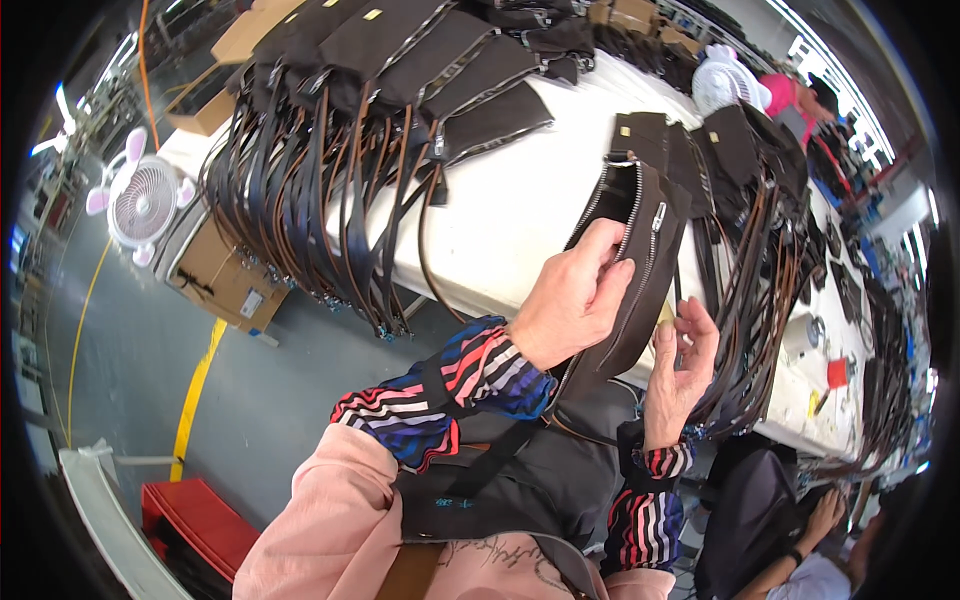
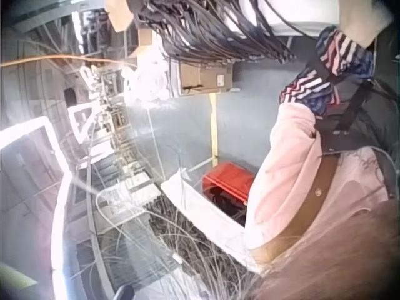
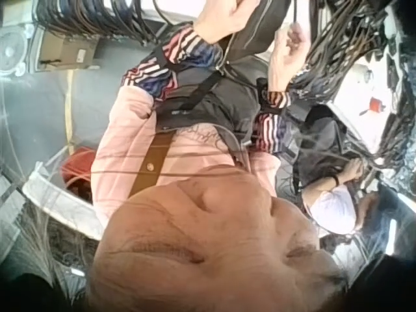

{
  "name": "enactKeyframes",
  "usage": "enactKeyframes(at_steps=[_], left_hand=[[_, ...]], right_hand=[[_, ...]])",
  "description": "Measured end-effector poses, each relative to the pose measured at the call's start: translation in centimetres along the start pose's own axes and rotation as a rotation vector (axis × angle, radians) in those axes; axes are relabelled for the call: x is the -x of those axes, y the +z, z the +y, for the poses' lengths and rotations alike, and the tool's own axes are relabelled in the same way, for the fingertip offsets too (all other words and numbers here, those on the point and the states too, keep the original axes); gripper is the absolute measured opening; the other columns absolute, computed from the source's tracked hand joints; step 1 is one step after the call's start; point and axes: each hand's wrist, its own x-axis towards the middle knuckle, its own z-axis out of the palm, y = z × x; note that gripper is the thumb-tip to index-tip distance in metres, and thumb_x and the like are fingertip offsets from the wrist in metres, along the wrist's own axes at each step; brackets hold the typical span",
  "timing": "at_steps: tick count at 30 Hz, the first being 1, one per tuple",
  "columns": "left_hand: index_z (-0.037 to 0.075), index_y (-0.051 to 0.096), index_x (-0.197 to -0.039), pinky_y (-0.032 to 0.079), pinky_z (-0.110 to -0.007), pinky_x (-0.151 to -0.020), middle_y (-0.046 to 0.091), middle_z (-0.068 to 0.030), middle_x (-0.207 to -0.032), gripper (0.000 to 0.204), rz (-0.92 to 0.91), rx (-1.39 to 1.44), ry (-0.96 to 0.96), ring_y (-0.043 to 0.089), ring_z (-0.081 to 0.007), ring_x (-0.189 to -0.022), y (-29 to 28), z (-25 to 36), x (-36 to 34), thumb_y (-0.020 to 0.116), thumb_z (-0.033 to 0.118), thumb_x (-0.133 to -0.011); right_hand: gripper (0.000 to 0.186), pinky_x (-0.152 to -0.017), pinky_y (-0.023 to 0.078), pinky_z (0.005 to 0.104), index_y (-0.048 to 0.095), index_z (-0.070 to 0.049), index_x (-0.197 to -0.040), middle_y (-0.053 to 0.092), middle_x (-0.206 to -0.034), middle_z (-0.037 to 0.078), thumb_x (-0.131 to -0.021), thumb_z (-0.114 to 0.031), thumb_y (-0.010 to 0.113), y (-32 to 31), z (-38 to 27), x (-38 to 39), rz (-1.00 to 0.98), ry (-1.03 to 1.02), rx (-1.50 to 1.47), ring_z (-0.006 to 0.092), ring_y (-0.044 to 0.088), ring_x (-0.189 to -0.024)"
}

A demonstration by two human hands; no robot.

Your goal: Assembling leather bags by attaching straps and hardware using hand tools in a workshop environment.

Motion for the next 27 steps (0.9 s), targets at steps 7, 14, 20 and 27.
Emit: enactKeyframes(at_steps=[7,14,20,27], left_hand=[[0.002,0.042,-0.105,0.037,-0.029,-0.052,0.042,-0.0089,-0.063,0.02,-0.08,-0.198,0.093,0.042,-0.0149,-0.054,1.5,-1.0,0.5,0.049,0.005,-0.087],[0.005,0.035,-0.105,0.042,-0.05,-0.059,0.057,-0.0235,-0.075,0.021,-0.305,-0.387,0.052,0.056,-0.0431,-0.071,2.0,-1.8,0.1,0.045,0.011,-0.087],[0.004,0.038,-0.109,0.043,-0.048,-0.061,0.058,-0.0239,-0.078,0.024,-0.252,-0.563,0.063,0.056,-0.0431,-0.072,3.5,-3.1,-0.9,0.047,0.011,-0.088],[0.005,0.034,-0.132,0.041,-0.042,-0.087,0.043,-0.0197,-0.125,0.063,0.114,-0.861,0.347,0.049,-0.0369,-0.107,3.2,-3.1,-0.3,0.06,0.006,-0.075]], right_hand=[[0.057,-0.071,0.046,0.0295,0.04,-0.002,-0.129,0.05,-0.109,0.012,-0.076,-0.001,0.062,1.0,-1.8,-0.9,-0.241,0.074,-0.043,0.0182,0.052,-0.087],[0.067,-0.08,0.044,0.038,0.029,-0.002,-0.135,0.046,-0.11,0.019,-0.073,0.001,0.055,1.5,-0.7,-1.2,-0.291,-0.086,0.197,0.0305,0.052,-0.09],[0.042,-0.068,0.046,0.0379,0.044,0.0,-0.115,0.055,-0.086,0.016,-0.073,0.004,0.048,1.6,3.0,-3.3,-0.006,0.004,0.228,0.0296,0.056,-0.073],[0.022,-0.067,0.046,0.0443,0.051,-0.002,-0.101,0.058,-0.094,0.02,-0.079,-0.002,0.052,3.2,1.6,-3.7,-0.095,-0.234,0.387,0.0381,0.058,-0.081]])
